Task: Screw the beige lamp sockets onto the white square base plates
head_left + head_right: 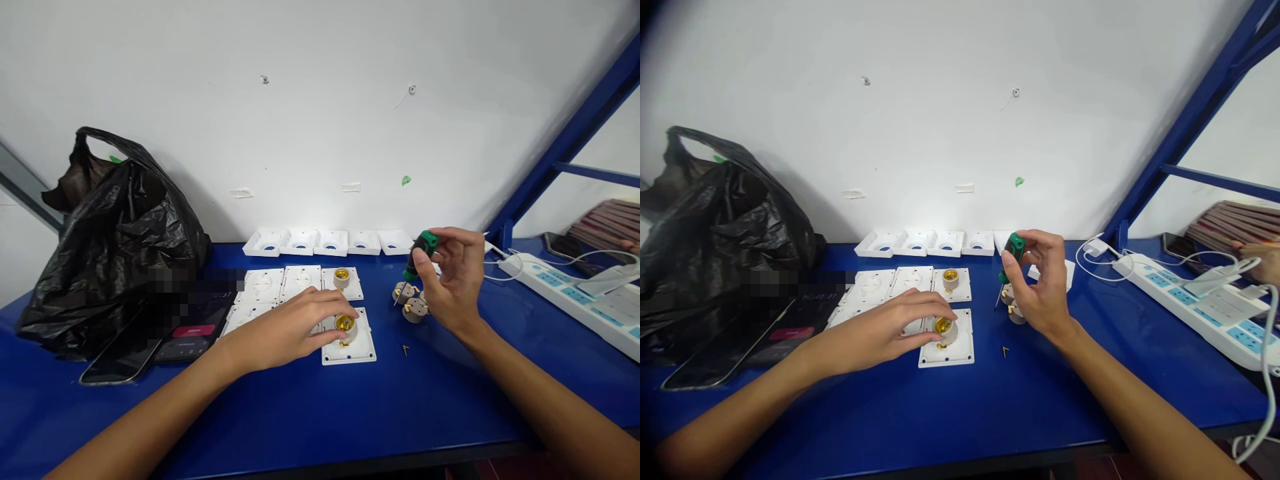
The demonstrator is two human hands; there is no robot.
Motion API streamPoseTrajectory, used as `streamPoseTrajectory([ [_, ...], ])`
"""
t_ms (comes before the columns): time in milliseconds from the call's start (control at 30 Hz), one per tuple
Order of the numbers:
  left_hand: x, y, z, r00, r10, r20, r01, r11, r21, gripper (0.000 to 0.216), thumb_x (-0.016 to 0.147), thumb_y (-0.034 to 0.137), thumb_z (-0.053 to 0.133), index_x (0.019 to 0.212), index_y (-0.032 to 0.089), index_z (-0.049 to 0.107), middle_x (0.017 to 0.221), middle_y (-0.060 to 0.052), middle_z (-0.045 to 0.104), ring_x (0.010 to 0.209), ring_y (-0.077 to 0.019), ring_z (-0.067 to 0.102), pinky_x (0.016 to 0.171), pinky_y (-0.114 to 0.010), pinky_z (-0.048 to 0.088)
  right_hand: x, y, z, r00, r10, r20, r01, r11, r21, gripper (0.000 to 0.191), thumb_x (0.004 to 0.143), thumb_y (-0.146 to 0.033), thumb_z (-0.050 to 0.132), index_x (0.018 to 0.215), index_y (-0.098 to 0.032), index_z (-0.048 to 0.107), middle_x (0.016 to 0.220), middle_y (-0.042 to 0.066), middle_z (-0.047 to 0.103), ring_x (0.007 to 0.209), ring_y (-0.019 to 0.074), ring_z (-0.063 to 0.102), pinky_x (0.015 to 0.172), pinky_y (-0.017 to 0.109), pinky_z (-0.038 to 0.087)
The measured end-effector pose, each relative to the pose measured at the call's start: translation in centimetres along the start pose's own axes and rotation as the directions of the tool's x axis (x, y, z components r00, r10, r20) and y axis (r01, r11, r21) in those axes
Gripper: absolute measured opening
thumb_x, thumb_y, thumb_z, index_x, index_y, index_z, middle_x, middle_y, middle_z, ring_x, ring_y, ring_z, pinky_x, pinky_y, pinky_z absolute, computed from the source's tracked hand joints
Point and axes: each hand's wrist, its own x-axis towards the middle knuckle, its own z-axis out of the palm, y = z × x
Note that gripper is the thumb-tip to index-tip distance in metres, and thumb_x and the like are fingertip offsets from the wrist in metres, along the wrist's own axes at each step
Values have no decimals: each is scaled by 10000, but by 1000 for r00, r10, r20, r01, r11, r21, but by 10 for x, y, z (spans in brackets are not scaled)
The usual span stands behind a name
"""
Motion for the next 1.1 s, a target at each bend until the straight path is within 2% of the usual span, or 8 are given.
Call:
streamPoseTrajectory([
  [133, -1, -2, 2, 1000, -5, -3, 5, 1000, -6, 226, 1104, 315, 605, 1306, 246, 676, 1287, -68, 695, 1196, -262, 636, 1071, -407, 452, 0, 0, -1, 1000, 3, 14, -3, 1000, 4, 355, 945, -174, 727, 1244, -292, 577, 1014, 7, 625, 838, 151, 658, 625, 260, 571],
  [300, -1, -6, 7, 1000, -7, 15, 7, 999, -36, 289, 1117, 295, 576, 1394, 278, 654, 1349, -65, 681, 1227, -256, 651, 1074, -396, 465, 0, 0, -1, 1000, -1, 19, 1, 1000, -24, 343, 946, -201, 729, 1239, -283, 571, 1021, 15, 622, 840, 161, 659, 620, 282, 571],
  [567, 3, -11, 9, 1000, -8, -11, 6, 986, -166, 254, 1088, 283, 623, 1330, 270, 696, 1267, -78, 714, 1128, -245, 702, 1010, -382, 524, -1, 1, 0, 1000, 26, 12, -26, 999, -43, 326, 952, -240, 720, 1233, -285, 562, 1019, 20, 626, 840, 168, 659, 638, 300, 585],
  [767, 3, -15, 10, 997, -41, -64, 29, 983, -182, 249, 1039, 260, 710, 1287, 252, 696, 1234, -62, 723, 1118, -235, 693, 1018, -376, 510, 0, 0, -1, 999, 33, 2, -32, 999, -39, 323, 953, -250, 729, 1230, -282, 564, 1021, 19, 628, 840, 165, 666, 634, 294, 582],
  [1100, 4, -12, 5, 999, -35, -6, 33, 979, -203, 251, 1021, 204, 715, 1269, 245, 709, 1243, -66, 728, 1129, -237, 696, 1021, -375, 507, 0, 1, -1, 1000, 26, 4, -26, 998, -59, 327, 948, -247, 728, 1230, -278, 565, 1023, 22, 637, 850, 172, 674, 649, 304, 589],
])
